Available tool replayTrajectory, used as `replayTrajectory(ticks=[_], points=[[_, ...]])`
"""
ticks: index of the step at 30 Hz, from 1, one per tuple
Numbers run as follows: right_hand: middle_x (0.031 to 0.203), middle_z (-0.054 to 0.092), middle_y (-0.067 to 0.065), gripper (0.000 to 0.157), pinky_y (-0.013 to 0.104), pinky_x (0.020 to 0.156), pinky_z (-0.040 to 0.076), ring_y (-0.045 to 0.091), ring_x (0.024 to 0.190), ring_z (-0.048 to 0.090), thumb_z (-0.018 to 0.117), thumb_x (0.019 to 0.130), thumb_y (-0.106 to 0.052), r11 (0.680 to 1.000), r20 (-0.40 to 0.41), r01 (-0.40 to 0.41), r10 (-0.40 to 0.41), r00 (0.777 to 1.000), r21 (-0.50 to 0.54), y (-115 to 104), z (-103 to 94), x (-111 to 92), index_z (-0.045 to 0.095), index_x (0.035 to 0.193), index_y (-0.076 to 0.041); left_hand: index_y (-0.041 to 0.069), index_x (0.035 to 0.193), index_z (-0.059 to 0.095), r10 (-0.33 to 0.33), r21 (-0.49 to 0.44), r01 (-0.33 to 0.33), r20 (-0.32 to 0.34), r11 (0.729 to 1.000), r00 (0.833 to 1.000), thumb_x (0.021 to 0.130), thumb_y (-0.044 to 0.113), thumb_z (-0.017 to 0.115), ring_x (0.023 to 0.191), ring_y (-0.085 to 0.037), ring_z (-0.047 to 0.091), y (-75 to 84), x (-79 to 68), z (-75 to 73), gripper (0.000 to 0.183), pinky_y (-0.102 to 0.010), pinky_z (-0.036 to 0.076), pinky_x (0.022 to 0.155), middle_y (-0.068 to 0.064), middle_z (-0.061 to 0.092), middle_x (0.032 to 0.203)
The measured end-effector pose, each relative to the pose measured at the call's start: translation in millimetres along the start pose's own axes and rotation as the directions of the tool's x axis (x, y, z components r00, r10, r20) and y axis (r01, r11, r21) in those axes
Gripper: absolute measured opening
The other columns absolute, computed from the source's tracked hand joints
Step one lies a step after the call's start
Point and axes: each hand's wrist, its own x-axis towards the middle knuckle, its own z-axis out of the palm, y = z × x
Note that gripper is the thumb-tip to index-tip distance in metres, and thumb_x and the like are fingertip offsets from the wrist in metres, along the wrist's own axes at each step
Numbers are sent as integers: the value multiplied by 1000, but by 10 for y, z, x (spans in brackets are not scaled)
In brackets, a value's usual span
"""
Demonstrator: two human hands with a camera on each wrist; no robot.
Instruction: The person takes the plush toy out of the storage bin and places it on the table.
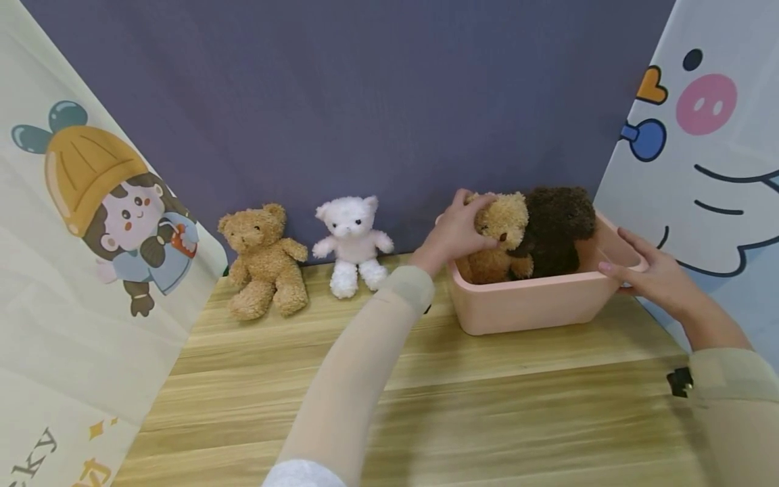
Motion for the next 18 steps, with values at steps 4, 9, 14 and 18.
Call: replayTrajectory(ticks=[4,9,14,18], points=[[168,0,46,104,12,69,48,69,142,33,63,105,-51,1000,-13,13,-13,1000,2,7,10,0,-12,171,-23,48,162,38,19,0,-19,-18,1000,1000,90,45,85,146,-25,50,11,-15,-6,86,-47,55,108,0,27,170],[168,0,47,102,9,67,47,68,141,34,63,105,-48,1000,-21,22,-22,1000,18,11,21,-2,-12,171,-21,48,161,39,54,22,-53,-34,998,998,90,45,86,145,-24,50,26,-34,-15,86,-48,53,111,0,29,168],[168,-1,46,104,24,76,58,71,144,30,62,105,-51,1000,-13,7,-7,1000,-4,10,15,3,-13,170,-22,45,161,40,100,43,-98,-53,994,994,89,44,87,146,-25,48,25,-95,-38,86,-50,50,114,-1,31,166],[168,-2,46,103,70,104,51,72,146,25,60,105,-53,1000,-15,1,-1,1000,-9,9,15,-3,-14,170,-23,44,161,42,128,61,-124,-68,990,989,89,44,87,147,-24,47,36,-149,-56,85,-52,48,116,-1,31,166]])
